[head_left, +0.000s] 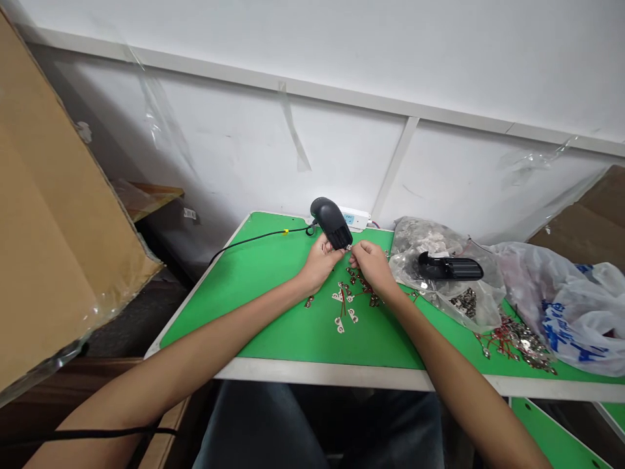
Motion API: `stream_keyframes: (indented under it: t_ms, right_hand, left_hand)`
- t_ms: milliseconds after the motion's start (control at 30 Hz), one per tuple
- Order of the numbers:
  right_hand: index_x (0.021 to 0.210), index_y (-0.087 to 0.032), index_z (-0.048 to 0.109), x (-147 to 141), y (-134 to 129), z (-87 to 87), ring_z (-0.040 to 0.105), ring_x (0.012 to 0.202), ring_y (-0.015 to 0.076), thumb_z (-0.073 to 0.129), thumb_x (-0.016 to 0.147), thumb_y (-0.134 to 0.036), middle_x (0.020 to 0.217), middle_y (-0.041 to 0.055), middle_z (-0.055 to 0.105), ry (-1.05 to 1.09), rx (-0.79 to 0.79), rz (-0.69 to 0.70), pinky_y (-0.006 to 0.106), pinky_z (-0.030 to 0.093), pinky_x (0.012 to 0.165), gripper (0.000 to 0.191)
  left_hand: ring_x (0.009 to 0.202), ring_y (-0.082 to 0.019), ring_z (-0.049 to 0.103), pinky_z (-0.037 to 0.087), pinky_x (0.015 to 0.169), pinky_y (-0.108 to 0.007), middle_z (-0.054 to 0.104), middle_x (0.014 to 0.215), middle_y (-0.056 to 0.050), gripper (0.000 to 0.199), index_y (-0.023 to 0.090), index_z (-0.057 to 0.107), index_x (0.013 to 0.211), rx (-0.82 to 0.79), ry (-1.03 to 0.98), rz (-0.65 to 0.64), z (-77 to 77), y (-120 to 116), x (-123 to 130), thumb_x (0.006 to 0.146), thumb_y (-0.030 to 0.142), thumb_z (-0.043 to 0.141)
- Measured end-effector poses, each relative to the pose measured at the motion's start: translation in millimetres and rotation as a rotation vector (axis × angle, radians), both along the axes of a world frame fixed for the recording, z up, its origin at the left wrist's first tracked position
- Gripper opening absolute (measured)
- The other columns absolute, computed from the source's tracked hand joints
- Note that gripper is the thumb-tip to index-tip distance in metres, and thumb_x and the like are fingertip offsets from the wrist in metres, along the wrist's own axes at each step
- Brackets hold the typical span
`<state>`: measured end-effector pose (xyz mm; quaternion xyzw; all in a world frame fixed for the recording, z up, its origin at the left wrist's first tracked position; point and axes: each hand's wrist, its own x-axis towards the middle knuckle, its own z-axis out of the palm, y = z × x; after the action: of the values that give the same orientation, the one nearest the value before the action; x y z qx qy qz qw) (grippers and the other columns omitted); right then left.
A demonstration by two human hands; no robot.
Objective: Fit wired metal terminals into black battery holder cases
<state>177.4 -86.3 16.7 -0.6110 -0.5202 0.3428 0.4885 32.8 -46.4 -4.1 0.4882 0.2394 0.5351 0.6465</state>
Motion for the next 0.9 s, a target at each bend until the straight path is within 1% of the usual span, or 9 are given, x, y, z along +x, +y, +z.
stream_keyframes:
  t_ms: [100, 267, 400, 567, 733, 900]
  right_hand:
    - [0.069, -0.023, 0.059, -2.7, -2.3, 1.8, 0.064, 0.066, 0.0174, 0.057, 0.086, -0.04, 0.068, -0.0014, 0.068, -0.033, 0.011, -0.019, 0.029, 0.047, 0.068, 0.025]
    - [0.068, -0.023, 0.059, -4.8, -3.2, 1.5, 0.06, 0.063, 0.0166, 0.056, 0.087, -0.038, 0.067, -0.0016, 0.068, -0.073, 0.033, -0.045, 0.029, 0.044, 0.065, 0.024]
    - [0.068, -0.023, 0.06, -5.0, -3.3, 0.3, 0.059, 0.062, 0.0171, 0.055, 0.088, -0.039, 0.067, -0.0014, 0.068, -0.094, 0.046, -0.059, 0.029, 0.042, 0.063, 0.026]
    - [0.065, -0.023, 0.06, -5.5, -3.9, -0.4, 0.06, 0.062, 0.0179, 0.054, 0.088, -0.038, 0.065, -0.0011, 0.068, -0.103, 0.043, -0.072, 0.03, 0.042, 0.062, 0.028]
    - [0.065, -0.023, 0.06, -4.5, -1.4, -2.9, 0.06, 0.062, 0.0179, 0.052, 0.088, -0.038, 0.065, -0.0005, 0.069, -0.095, 0.026, -0.08, 0.03, 0.043, 0.062, 0.028]
    - [0.067, -0.023, 0.061, -3.6, 0.6, -5.1, 0.062, 0.062, 0.0181, 0.052, 0.087, -0.038, 0.067, -0.0003, 0.07, -0.089, 0.019, -0.081, 0.03, 0.044, 0.063, 0.026]
  left_hand:
    - [0.117, -0.023, 0.07, 0.052, 0.102, -0.033, 0.078, 0.119, -0.006, 0.056, 0.021, 0.062, 0.121, 0.027, 0.002, 0.012, 0.4, -1.2, 1.8, 0.072, 0.019, 0.089]
    - [0.116, -0.024, 0.072, 0.054, 0.102, -0.035, 0.077, 0.121, -0.008, 0.064, 0.021, 0.058, 0.128, 0.045, 0.018, -0.008, 1.2, -3.2, 4.6, 0.072, 0.021, 0.09]
    - [0.119, -0.025, 0.072, 0.054, 0.104, -0.036, 0.077, 0.122, -0.008, 0.063, 0.022, 0.058, 0.128, 0.061, 0.036, 0.016, 1.4, -4.6, 5.1, 0.073, 0.019, 0.088]
    - [0.123, -0.025, 0.07, 0.052, 0.11, -0.038, 0.075, 0.126, -0.009, 0.061, 0.022, 0.058, 0.131, 0.083, 0.056, 0.022, 1.1, -6.3, 5.0, 0.076, 0.017, 0.083]
    - [0.127, -0.025, 0.069, 0.05, 0.115, -0.04, 0.074, 0.128, -0.008, 0.063, 0.023, 0.057, 0.132, 0.087, 0.052, 0.031, 0.7, -6.9, 5.9, 0.075, 0.016, 0.082]
    - [0.124, -0.025, 0.069, 0.05, 0.113, -0.04, 0.074, 0.124, -0.008, 0.058, 0.023, 0.057, 0.128, 0.093, 0.056, 0.024, -1.2, -6.0, 7.1, 0.075, 0.013, 0.079]
